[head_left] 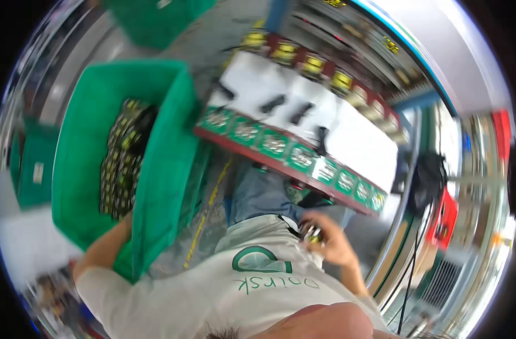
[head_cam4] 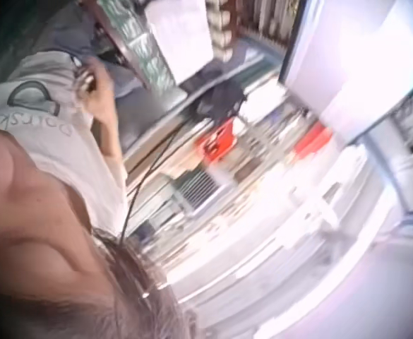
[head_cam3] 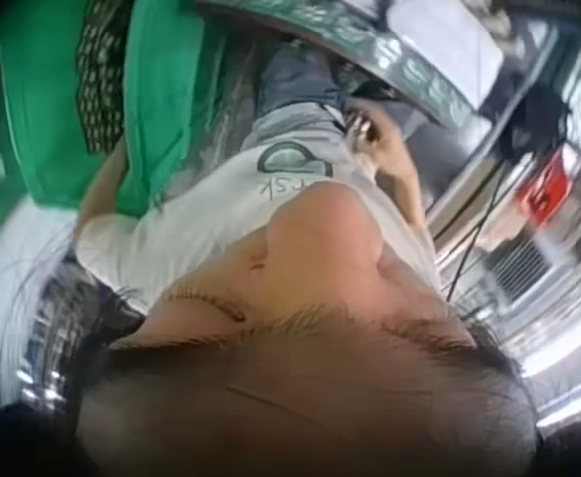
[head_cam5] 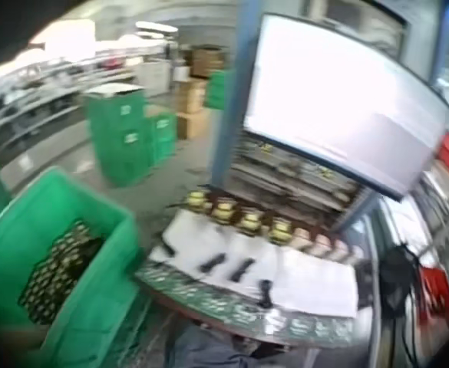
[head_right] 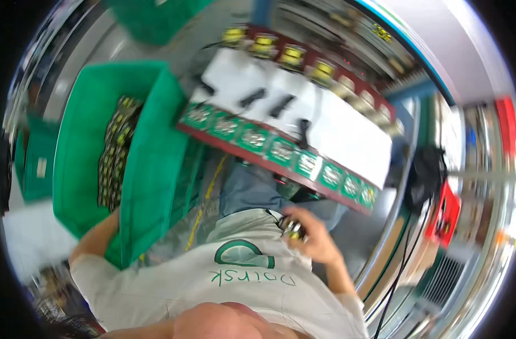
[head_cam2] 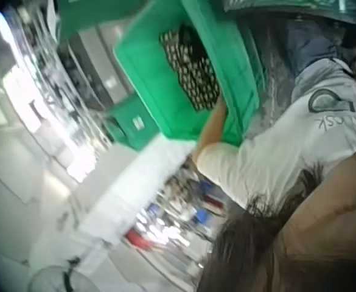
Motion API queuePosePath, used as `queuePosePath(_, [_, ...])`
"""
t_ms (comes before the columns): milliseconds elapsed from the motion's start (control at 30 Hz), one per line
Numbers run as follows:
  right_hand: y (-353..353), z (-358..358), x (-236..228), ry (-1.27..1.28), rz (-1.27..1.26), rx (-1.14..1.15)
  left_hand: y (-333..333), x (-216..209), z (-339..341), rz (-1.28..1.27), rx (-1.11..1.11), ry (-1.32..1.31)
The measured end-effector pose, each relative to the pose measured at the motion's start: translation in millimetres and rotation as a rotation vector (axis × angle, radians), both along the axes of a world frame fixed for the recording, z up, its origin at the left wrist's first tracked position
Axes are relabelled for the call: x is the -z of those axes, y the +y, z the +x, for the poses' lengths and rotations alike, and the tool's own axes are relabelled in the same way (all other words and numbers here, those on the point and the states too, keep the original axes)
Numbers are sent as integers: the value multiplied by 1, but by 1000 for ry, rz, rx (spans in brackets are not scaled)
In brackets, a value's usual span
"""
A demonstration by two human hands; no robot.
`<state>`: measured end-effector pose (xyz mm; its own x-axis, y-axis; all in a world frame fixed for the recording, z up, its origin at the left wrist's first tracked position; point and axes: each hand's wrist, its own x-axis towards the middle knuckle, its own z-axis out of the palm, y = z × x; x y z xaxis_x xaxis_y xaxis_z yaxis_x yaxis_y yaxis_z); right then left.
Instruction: The recorder is testing power modules by plugging them into a test bench, checking the status on a monitor, and sorting them into bins.
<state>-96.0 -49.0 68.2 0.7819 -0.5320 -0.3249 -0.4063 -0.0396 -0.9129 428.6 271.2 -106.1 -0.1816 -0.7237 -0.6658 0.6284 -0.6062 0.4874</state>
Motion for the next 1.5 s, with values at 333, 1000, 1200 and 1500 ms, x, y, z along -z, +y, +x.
queuePosePath(333, [-225,-61,-47,-455,-177,771,-8,73,55,181,-439,384])
queuePosePath(1000, [-297,-31,-21,82,-493,553,10,48,161,227,-123,-661])
queuePosePath(1200, [-261,-58,-35,49,-700,702,-67,-184,39,-117,320,-1631])
queuePosePath(1500, [-218,-72,-6,-529,-880,818,-125,-396,-143,-693,-563,-1197])
